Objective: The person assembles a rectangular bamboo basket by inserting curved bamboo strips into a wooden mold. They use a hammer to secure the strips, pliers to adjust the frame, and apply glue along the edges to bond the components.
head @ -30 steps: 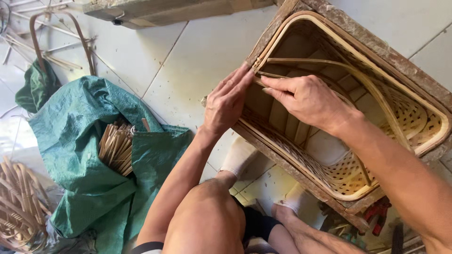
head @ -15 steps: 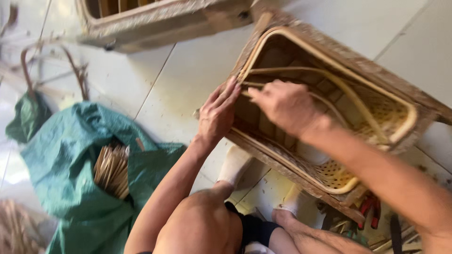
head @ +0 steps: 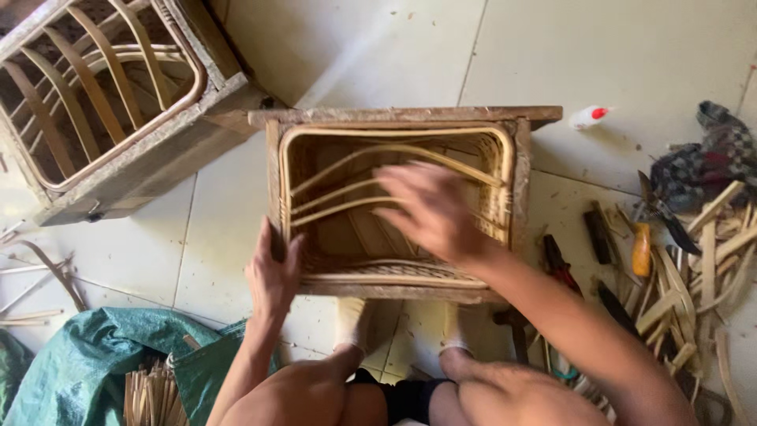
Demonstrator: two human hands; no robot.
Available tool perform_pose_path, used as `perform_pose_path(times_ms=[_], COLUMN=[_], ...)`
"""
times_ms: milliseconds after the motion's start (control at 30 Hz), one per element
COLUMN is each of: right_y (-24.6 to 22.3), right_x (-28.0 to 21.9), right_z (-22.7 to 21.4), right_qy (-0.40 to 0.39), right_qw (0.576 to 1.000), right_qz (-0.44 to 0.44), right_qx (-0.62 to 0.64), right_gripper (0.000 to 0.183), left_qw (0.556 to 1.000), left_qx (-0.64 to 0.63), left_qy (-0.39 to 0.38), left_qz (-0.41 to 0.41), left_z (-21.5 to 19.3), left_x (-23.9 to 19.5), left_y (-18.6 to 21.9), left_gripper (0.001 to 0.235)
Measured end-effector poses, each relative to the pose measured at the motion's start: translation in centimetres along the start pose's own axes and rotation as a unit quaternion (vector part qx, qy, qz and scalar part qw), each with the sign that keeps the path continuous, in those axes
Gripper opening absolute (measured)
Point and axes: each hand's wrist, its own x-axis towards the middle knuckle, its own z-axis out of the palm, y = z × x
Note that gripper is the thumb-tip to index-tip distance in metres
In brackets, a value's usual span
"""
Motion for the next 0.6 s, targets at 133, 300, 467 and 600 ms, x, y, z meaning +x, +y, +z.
perform_pose_path(times_ms=[133,300,467,600], right_y=[-1.1,-2.4,-5.0,-5.3], right_x=[-6.3,-13.2,-16.6,-16.3], right_z=[-10.8,-16.8,-18.3,-18.5], right_qy=[0.007,0.001,-0.048,-0.066], right_qw=[0.969,0.923,0.891,0.883], right_qz=[0.215,0.329,0.391,0.425], right_qx=[-0.118,-0.199,-0.226,-0.191], right_gripper=[0.031,0.027,0.032,0.028], left_qw=[0.957,0.835,0.83,0.823], left_qx=[0.053,0.259,0.289,0.278], left_qy=[0.072,-0.069,-0.226,-0.15], left_qz=[0.278,0.48,0.421,0.471], left_z=[0.8,12.7,19.6,20.0], left_x=[2.7,13.1,15.7,16.0], left_y=[4.6,16.7,18.9,17.8], left_gripper=[0.083,0.104,0.06,0.04])
